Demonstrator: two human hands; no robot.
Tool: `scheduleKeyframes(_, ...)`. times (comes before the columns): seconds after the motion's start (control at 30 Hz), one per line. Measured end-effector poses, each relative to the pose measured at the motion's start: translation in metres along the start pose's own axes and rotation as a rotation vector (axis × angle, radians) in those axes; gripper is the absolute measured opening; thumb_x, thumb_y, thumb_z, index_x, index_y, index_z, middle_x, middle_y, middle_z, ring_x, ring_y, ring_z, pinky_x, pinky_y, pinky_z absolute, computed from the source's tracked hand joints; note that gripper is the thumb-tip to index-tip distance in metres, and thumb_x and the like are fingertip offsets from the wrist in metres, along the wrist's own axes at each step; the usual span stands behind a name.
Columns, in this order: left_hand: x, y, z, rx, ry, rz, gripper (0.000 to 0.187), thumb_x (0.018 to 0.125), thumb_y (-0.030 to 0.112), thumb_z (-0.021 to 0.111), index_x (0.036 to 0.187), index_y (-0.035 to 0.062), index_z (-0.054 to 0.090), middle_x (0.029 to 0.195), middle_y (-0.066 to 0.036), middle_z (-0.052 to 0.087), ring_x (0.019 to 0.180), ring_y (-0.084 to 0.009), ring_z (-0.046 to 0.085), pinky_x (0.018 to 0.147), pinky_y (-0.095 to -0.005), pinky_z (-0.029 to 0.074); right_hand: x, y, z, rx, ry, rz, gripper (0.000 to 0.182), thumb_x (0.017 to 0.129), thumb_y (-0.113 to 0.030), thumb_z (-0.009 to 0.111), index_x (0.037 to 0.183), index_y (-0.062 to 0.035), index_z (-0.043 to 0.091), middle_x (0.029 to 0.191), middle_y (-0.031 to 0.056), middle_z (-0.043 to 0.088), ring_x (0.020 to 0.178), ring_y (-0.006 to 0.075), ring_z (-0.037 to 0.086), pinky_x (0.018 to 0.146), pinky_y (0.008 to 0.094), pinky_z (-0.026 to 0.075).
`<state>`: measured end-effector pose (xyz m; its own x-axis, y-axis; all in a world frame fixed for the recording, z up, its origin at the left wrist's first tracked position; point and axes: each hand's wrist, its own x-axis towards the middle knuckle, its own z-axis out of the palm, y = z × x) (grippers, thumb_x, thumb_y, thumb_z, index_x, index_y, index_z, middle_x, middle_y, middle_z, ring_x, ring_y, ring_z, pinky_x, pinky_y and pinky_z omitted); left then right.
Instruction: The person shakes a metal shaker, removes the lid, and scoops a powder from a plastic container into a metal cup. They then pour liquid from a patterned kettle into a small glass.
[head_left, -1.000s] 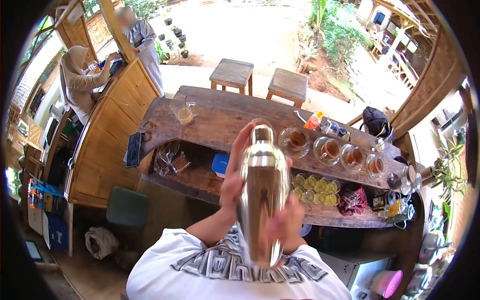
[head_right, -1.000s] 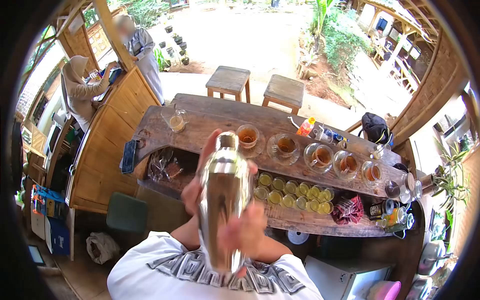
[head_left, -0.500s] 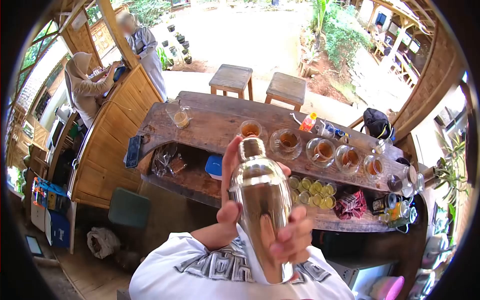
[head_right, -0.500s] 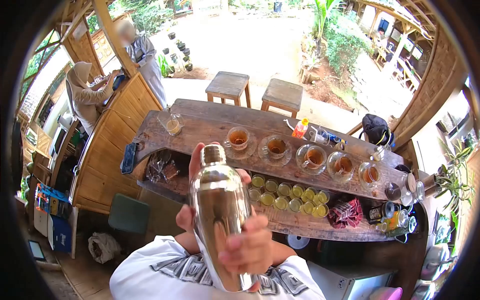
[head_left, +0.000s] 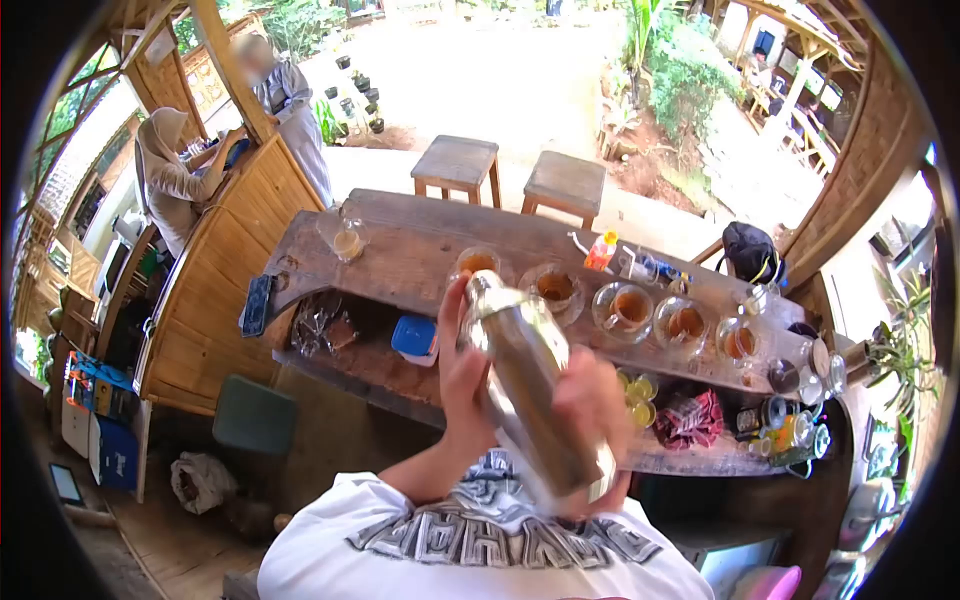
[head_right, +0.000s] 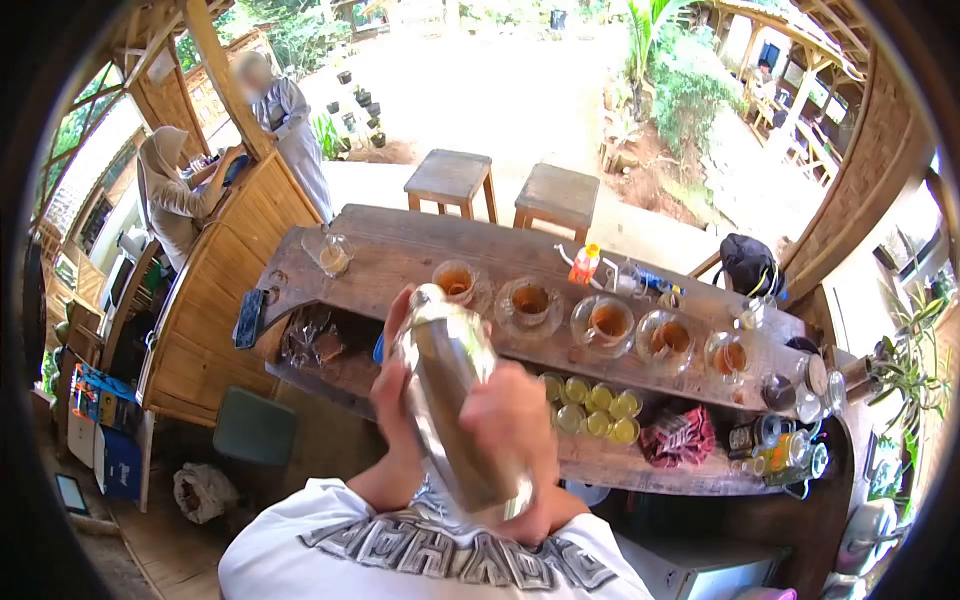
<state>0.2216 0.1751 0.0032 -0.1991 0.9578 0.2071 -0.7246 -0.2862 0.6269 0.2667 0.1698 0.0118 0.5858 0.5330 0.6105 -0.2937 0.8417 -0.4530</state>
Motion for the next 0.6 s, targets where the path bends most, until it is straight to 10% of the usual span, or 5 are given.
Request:
scheduleKeyframes(0.17,0.015,-0.009,-0.009,-0.263,-0.468,-0.107,0.103,0.093,0.046,0.072,0.173,0.0152,0.014,0.152,-0.029,0.051,0.111,-0.0504,0.067,0.081,-0.0525,0.067,-0.031,0.014,-0.038,-0.083,-0.038,-0.292,0.039,0.100,-0.043,0.053,0.104,-0.0046,0.062,0.096,0.0120,0.065,0.095,0.0276,0.062,0.091,0.0499,0.048)
scheduleKeyframes(0.3,-0.002,-0.018,0.007,-0.064,-0.016,0.052,0.096,0.093,0.043,0.068,0.170,0.0096,0.020,0.155,-0.019,0.046,0.122,-0.0408,0.067,0.101,-0.0500,0.060,0.020,0.012,-0.016,0.000,-0.165,-0.043,0.026,0.103,-0.036,0.056,0.099,-0.0106,0.060,0.094,-0.0001,0.062,0.092,0.0092,0.059,0.099,0.0426,0.045)
scheduleKeyframes(0.43,0.006,-0.027,0.000,-0.406,-0.388,0.039,0.104,0.092,0.044,0.074,0.171,0.0099,0.016,0.165,-0.020,0.039,0.120,-0.0450,0.067,0.091,-0.0504,0.064,0.019,0.020,-0.042,0.272,-0.158,-0.572,0.024,0.101,-0.031,0.060,0.104,-0.0076,0.056,0.092,0.0042,0.058,0.091,0.0205,0.059,0.094,0.0429,0.046)
scheduleKeyframes(0.5,0.023,-0.023,-0.001,-0.045,-0.041,-0.149,0.092,0.098,0.048,0.062,0.169,0.0071,0.021,0.159,-0.020,0.044,0.133,-0.0346,0.062,0.106,-0.0484,0.056,0.045,-0.003,-0.071,-0.316,-0.650,-0.164,0.023,0.097,-0.020,0.066,0.111,-0.0052,0.054,0.094,0.0054,0.058,0.092,0.0239,0.060,0.094,0.0455,0.048)
scheduleKeyframes(0.6,0.001,-0.031,0.005,0.014,0.013,0.180,0.092,0.098,0.049,0.064,0.172,0.0175,0.019,0.148,-0.022,0.057,0.121,-0.0457,0.065,0.091,-0.0550,0.062,0.025,0.007,-0.055,-0.015,-0.284,-0.195,0.019,0.098,-0.020,0.065,0.105,-0.0044,0.055,0.102,0.0134,0.060,0.101,0.0329,0.063,0.101,0.0511,0.048)
